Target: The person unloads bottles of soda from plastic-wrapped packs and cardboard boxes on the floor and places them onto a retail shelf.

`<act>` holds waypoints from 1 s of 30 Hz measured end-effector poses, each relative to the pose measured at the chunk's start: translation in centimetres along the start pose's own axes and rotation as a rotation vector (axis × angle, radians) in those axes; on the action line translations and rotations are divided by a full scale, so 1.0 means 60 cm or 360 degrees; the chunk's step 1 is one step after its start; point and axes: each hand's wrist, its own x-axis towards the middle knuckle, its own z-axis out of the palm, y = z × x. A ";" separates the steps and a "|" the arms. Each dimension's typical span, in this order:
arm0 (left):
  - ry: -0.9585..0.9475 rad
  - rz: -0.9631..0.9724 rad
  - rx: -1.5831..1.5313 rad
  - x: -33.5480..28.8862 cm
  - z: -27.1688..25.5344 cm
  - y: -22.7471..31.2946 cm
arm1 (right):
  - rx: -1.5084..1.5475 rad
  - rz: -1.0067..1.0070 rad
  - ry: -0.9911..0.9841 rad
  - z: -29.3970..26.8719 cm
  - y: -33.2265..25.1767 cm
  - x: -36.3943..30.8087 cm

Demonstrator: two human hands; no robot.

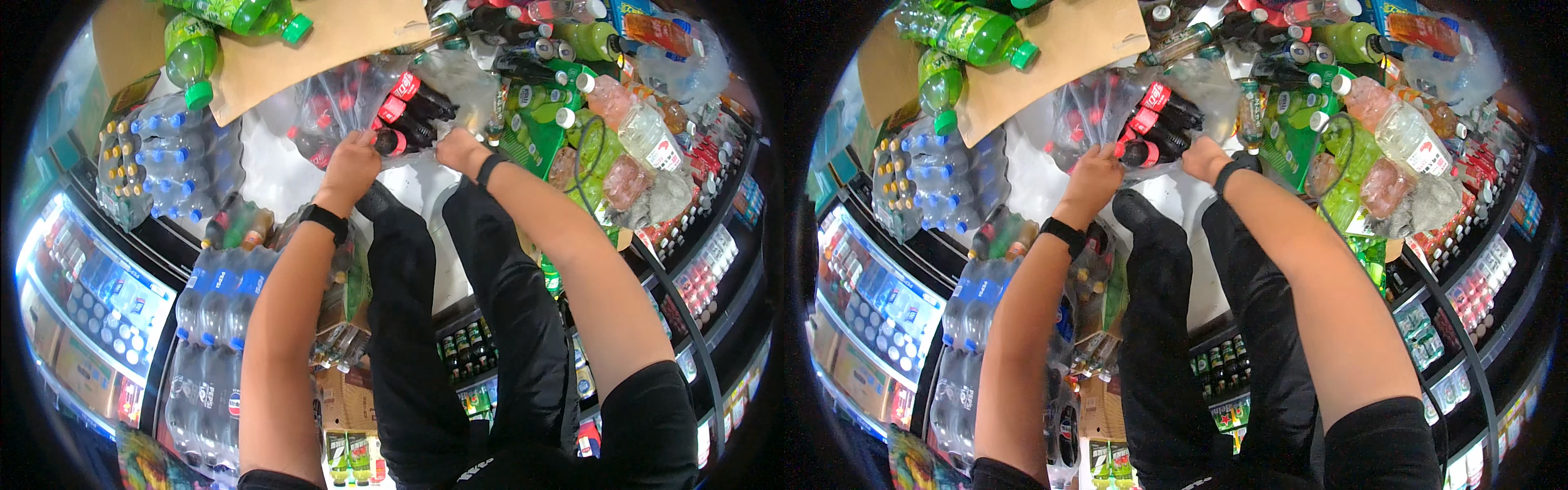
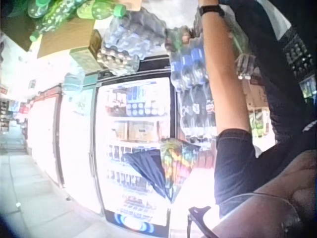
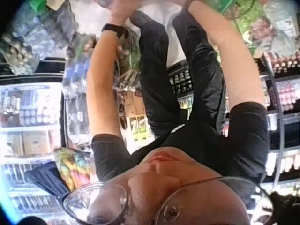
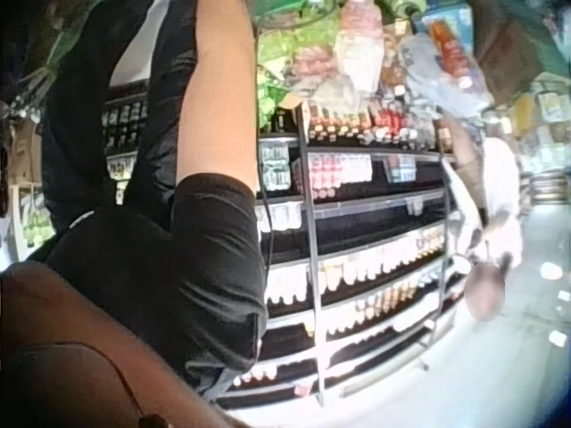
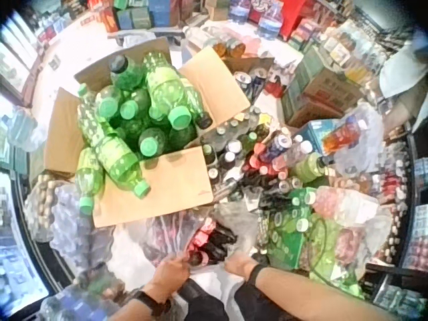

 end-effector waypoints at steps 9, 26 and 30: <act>-0.0201 -0.0172 0.0004 -0.062 -0.006 -0.076 | 0.0097 0.0196 0.0315 -0.009 0.013 -0.123; -0.0190 -0.0305 0.0041 -0.046 0.019 -0.003 | 0.0353 0.0752 -0.0122 0.042 0.020 -0.080; 0.0028 -0.0423 0.0000 -0.087 0.043 0.006 | 0.1011 0.0705 0.0021 0.005 -0.008 -0.049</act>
